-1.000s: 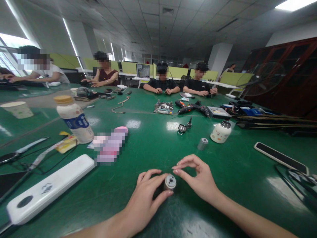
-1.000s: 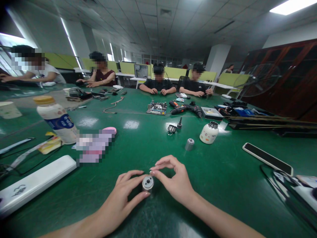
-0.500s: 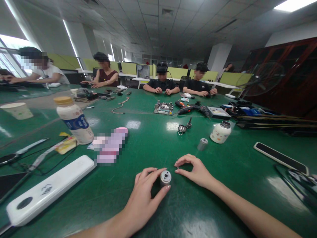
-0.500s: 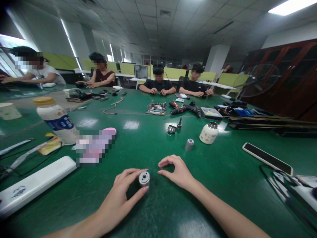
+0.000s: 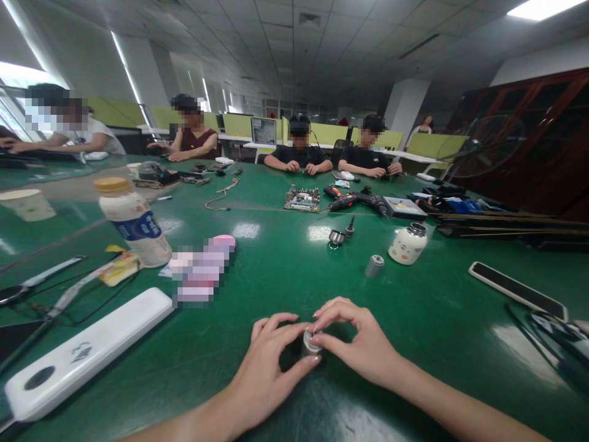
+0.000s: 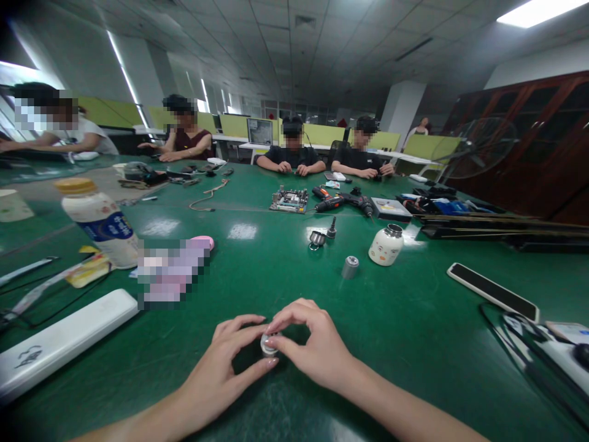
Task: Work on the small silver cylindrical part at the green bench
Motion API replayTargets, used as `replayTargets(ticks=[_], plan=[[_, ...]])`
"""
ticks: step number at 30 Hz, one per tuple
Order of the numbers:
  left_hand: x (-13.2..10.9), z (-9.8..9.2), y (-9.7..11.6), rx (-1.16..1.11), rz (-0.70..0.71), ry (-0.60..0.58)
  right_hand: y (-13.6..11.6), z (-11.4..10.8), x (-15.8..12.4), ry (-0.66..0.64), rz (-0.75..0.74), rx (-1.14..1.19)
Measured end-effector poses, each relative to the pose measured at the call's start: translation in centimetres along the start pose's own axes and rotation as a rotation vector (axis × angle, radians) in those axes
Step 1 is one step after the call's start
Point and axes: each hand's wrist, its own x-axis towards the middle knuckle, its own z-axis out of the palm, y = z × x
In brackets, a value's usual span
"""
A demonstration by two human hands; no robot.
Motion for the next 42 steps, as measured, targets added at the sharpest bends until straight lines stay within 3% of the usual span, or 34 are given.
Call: replayTargets(ticks=[7,13,17,22,24,29,31,38,42], plan=[[0.0,-0.1,0.2,0.005,0.035,-0.016,0.2,-0.2,0.0,0.145,-0.023,-0.088],[0.0,-0.1,0.2,-0.003,0.034,-0.02,0.0,-0.1,-0.2,0.058,-0.057,-0.123],[-0.1,0.0,0.2,0.019,0.038,-0.019,-0.1,-0.3,0.0,0.132,-0.097,-0.073],[-0.2,0.2,0.0,0.06,0.002,0.01,1.2,-1.6,1.4,0.236,0.027,0.055],[-0.2,0.4,-0.1,0.064,-0.022,0.046,2.5,-2.1,1.8,0.213,0.067,0.032],[-0.1,0.4,-0.3,0.059,-0.052,0.094,5.3,-2.4,1.9,-0.029,0.062,-0.133],[-0.2,0.4,-0.3,0.052,-0.05,0.093,5.6,-2.4,1.7,-0.063,0.07,-0.156],[-0.1,0.4,-0.2,0.048,-0.047,0.099,5.5,-2.2,1.8,-0.046,0.081,-0.113],[0.0,0.2,-0.2,0.046,-0.041,0.053,3.7,-1.8,1.7,0.037,0.064,-0.015]])
